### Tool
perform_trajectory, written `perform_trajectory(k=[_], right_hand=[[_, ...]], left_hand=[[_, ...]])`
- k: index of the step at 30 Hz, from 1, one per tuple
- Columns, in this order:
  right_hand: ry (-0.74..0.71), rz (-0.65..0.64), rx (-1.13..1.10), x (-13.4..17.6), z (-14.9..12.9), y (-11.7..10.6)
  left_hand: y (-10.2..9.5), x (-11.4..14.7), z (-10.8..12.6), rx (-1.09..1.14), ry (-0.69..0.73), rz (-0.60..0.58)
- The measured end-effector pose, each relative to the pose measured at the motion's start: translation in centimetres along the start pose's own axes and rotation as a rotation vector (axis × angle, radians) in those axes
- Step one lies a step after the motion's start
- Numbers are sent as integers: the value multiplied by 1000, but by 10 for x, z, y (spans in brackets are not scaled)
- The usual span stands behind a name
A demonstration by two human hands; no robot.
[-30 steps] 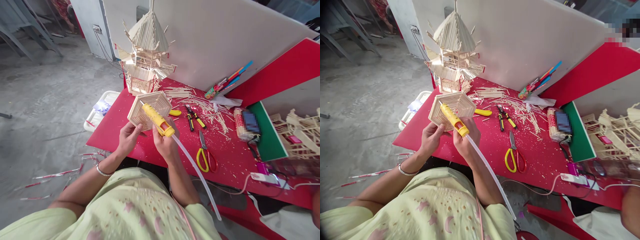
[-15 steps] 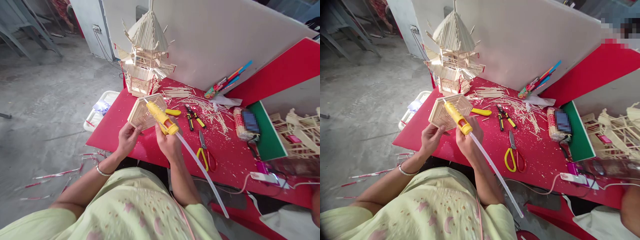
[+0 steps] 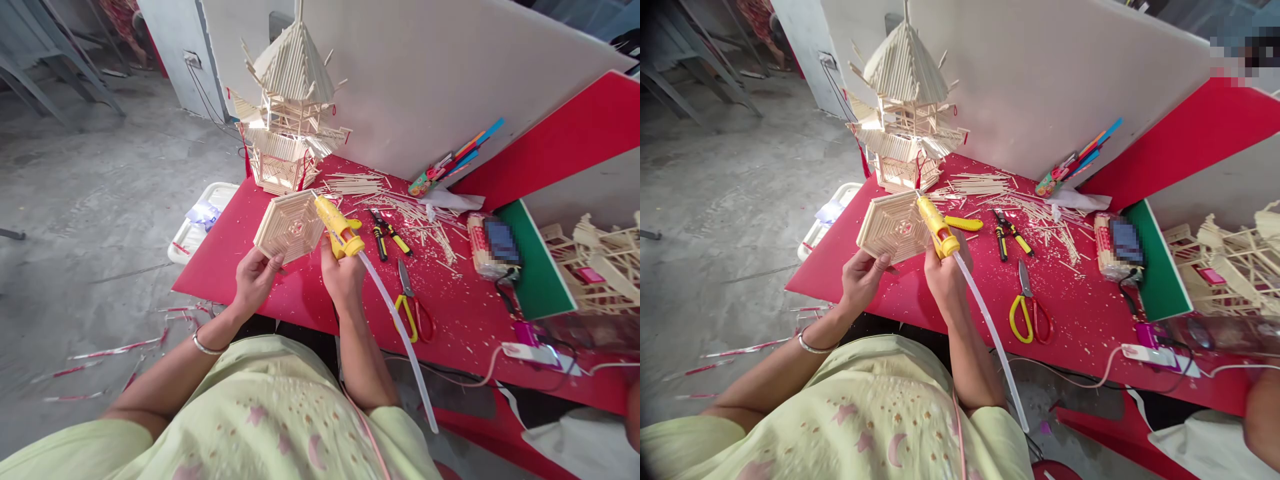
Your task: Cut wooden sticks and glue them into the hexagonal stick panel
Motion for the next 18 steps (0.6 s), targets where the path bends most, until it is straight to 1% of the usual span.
perform_trajectory(k=[4, 6, 8, 12, 15, 18], right_hand=[[-142, -140, -53, 6, -27, 2], [-168, -179, -54, 9, -31, 4], [-128, -158, -31, 9, -23, 5], [-14, -79, 41, 10, 12, 2], [-13, -109, 73, 18, 28, -4], [-77, -191, 86, 30, 28, -11]], left_hand=[[4, 0, 2, 50, -43, 0], [4, 0, 2, 96, -79, 4], [4, 0, 2, 150, -120, 7], [3, -2, 2, 258, -204, 13], [3, -6, 1, 341, -270, 34], [2, -10, -1, 390, -324, 55]])
Point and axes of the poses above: each hand's wrist, its own x-axis away from the middle knuckle, its own y-axis out of the palm, z = x × y, the point moved 5 cm from there along -x, towards the middle knuckle, and after that the axes turned 1 degree about -x, right-handed, at the moved point
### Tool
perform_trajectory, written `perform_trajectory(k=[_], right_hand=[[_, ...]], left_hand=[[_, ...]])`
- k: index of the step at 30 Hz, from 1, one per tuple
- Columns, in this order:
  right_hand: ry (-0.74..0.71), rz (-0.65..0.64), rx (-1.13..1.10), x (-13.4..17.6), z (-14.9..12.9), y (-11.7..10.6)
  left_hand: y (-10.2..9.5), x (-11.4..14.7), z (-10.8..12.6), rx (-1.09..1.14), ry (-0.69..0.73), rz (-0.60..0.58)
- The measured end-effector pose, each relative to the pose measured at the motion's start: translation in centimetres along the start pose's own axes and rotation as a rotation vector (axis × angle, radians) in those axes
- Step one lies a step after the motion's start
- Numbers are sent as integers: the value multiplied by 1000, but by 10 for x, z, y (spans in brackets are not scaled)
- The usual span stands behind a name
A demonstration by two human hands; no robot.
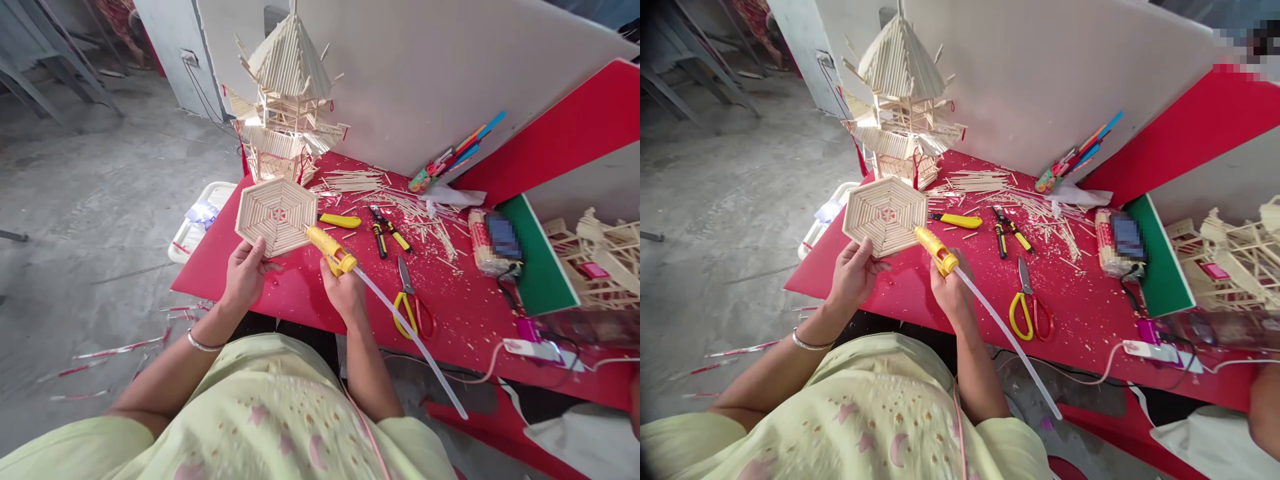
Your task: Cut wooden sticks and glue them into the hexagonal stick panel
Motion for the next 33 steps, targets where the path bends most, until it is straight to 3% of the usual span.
perform_trajectory(k=[6, 12, 15, 25, 33], right_hand=[[-118, -134, -31, 7, -18, 2], [-90, 14, 16, -8, -16, 0], [-89, -8, 9, -9, -17, -1], [-49, -65, -9, -6, -25, -6], [-63, -91, -39, -4, -37, -6]], left_hand=[[2, -1, -3, -21, 4, -11], [4, 7, -3, -105, 56, -37], [1, 8, -3, -145, 93, -26], [-2, 11, 4, -426, 382, 21], [-7, 7, 2, -381, 324, 95]])
Point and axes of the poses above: each hand's wrist, its own x-axis away from the middle knuckle, its own y-axis out of the palm, z = x × y, the point moved 5 cm from there along -x, towards the middle knuckle, and after that the axes turned 1 degree about -x, right-handed, at the moved point
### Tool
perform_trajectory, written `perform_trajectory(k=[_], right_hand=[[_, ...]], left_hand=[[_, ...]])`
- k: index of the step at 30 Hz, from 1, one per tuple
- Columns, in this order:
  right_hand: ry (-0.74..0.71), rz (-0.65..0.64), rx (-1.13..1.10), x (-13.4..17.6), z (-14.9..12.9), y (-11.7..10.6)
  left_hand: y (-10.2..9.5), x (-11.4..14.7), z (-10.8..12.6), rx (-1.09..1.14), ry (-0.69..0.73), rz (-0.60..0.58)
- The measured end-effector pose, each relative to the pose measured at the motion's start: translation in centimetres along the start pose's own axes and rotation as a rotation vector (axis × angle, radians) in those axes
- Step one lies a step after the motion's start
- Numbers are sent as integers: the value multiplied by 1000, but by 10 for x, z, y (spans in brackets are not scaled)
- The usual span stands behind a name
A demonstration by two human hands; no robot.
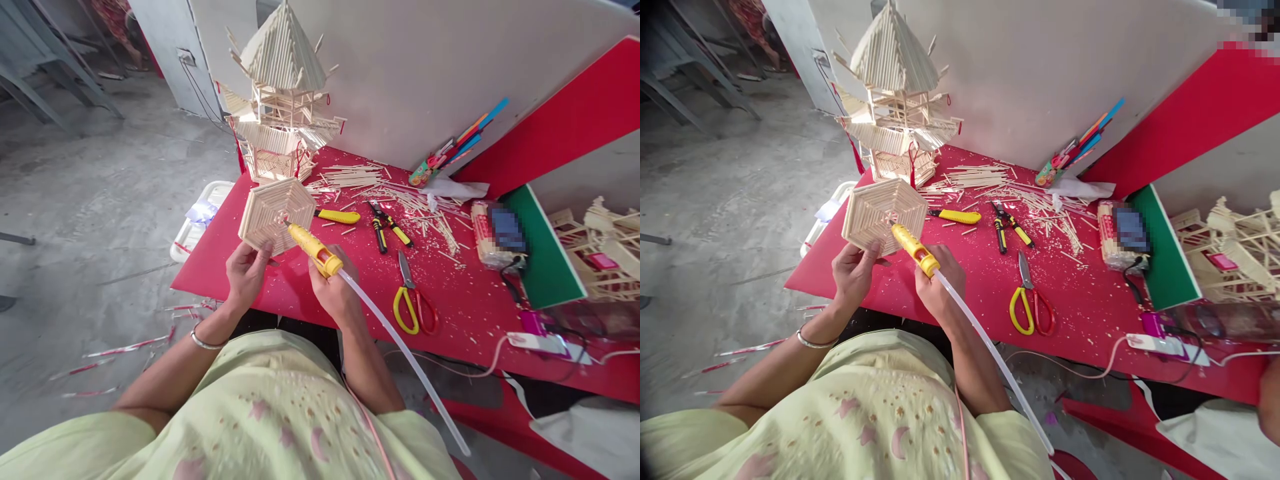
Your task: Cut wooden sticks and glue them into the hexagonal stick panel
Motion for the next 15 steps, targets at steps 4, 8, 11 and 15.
perform_trajectory(k=[4, 8, 11, 15], right_hand=[[55, 48, 16, 0, 7, 4], [3, -29, 19, 2, 2, 13], [-17, -62, 8, 5, 1, 16], [144, -66, -112, 19, 22, 6]], left_hand=[[2, 2, -2, 1, -19, -43], [3, 5, -2, 26, -40, -58], [2, 3, -4, 44, -94, -47], [-3, -9, -15, 101, -266, -115]])
Point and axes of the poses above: each hand's wrist, its own x-axis away from the middle knuckle, its own y-axis out of the palm, z = x × y, the point moved 5 cm from there along -x, towards the middle knuckle, and after that the axes turned 1 degree about -x, right-handed, at the moved point
